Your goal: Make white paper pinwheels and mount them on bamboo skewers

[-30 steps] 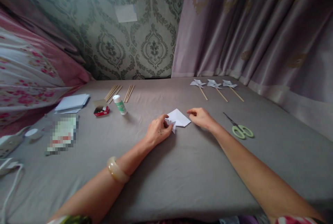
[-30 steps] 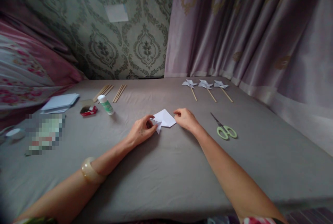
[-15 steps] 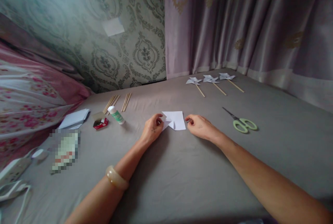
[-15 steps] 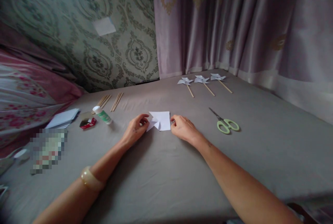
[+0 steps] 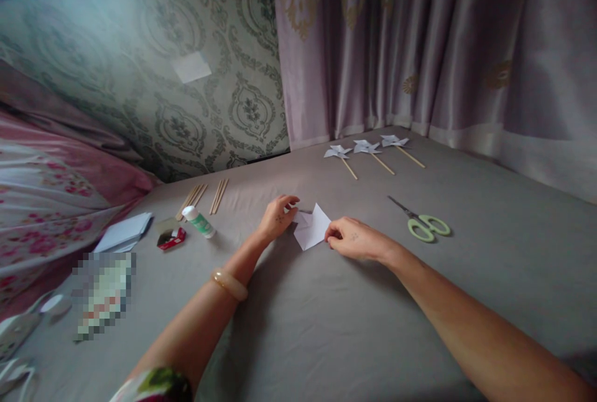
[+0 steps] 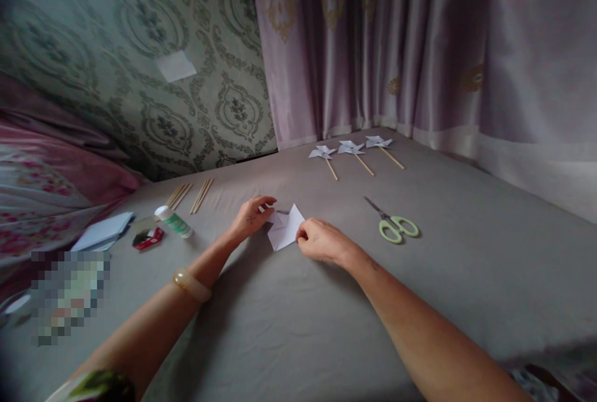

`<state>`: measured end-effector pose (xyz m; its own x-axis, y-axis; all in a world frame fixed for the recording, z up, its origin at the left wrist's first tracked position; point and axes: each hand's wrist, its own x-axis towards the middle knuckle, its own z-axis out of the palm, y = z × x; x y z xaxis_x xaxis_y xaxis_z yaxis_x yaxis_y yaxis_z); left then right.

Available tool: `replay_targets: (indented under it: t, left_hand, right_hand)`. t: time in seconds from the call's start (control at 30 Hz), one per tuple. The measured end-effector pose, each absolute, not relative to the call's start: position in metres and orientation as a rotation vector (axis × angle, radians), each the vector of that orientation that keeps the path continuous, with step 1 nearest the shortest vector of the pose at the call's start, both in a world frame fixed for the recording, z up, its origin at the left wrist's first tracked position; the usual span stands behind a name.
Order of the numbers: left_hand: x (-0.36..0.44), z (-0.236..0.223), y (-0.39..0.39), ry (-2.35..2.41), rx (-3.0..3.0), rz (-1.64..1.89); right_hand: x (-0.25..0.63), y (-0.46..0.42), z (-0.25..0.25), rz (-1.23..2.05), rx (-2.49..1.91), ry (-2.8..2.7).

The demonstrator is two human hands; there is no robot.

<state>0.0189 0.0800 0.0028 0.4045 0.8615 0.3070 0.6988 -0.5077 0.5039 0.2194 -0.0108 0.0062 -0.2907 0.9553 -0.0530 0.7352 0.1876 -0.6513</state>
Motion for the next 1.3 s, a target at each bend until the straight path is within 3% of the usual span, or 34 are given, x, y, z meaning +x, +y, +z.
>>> replay_targets:
  t: [0.37, 1.3]
  left_hand:
    - [0.01, -0.007, 0.036, 1.062, 2.749, 0.835]
    - [0.01, -0.012, 0.034, 1.082, 2.894, 0.559]
  right_hand:
    - [0.201, -0.011, 0.002, 0.325, -1.566, -2.064]
    - [0.186, -0.015, 0.007, -0.119, -1.666, -2.556]
